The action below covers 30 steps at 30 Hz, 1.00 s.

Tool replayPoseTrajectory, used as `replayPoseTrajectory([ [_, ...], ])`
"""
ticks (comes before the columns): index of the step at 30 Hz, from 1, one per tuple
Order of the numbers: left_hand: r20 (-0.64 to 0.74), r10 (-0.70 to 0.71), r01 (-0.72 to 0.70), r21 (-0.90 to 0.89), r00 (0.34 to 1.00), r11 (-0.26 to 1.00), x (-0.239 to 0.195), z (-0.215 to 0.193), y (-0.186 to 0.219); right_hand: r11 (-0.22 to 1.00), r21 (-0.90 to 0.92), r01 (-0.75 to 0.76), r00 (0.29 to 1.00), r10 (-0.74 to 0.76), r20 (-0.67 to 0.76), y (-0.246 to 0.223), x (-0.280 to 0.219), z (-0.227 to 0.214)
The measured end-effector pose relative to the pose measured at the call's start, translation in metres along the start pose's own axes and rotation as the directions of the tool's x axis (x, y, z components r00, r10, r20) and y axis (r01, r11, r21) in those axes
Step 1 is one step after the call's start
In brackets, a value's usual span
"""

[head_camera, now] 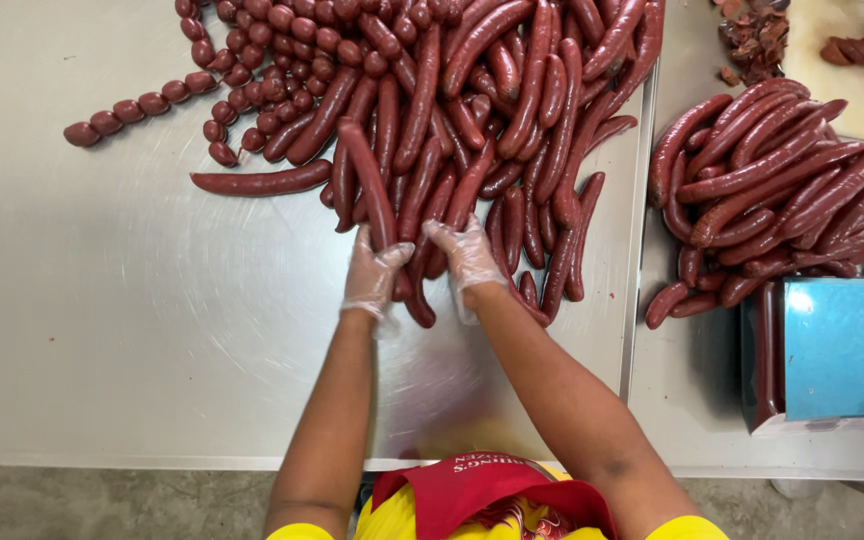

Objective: The person places individual sausages onto a digital scale to check their weight, then moves them between piles on a metal table.

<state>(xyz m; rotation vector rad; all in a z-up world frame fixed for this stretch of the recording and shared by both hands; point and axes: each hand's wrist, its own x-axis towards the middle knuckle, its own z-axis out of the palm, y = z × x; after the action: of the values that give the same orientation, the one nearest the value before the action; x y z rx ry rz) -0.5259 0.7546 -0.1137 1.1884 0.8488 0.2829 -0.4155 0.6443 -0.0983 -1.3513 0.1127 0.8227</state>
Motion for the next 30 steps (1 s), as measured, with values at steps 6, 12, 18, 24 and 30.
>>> replayPoseTrajectory([
  [6,0.045,-0.045,0.054,-0.219,0.998,0.974,-0.002,-0.001,-0.012,0.992,-0.125,0.020,0.999,-0.015,0.045,0.016,-0.009,-0.002],
  [12,0.128,-0.117,0.163,-0.458,0.985,0.874,-0.007,0.005,-0.010,0.996,-0.066,0.063,0.992,-0.055,0.117,0.027,-0.018,-0.006],
  [18,0.281,0.059,0.149,-0.661,0.958,0.736,0.001,0.016,-0.023,0.998,-0.050,-0.025,0.987,0.033,0.156,0.001,-0.037,-0.019],
  [24,0.335,0.162,0.057,-0.558,0.928,0.828,-0.028,0.001,-0.002,0.990,-0.114,0.082,0.992,-0.092,-0.091,-0.026,-0.047,-0.065],
  [30,0.312,-0.005,0.229,-0.687,0.950,0.690,-0.120,-0.031,0.032,0.262,-0.788,0.556,0.595,-0.788,0.158,-0.028,-0.076,-0.099],
])
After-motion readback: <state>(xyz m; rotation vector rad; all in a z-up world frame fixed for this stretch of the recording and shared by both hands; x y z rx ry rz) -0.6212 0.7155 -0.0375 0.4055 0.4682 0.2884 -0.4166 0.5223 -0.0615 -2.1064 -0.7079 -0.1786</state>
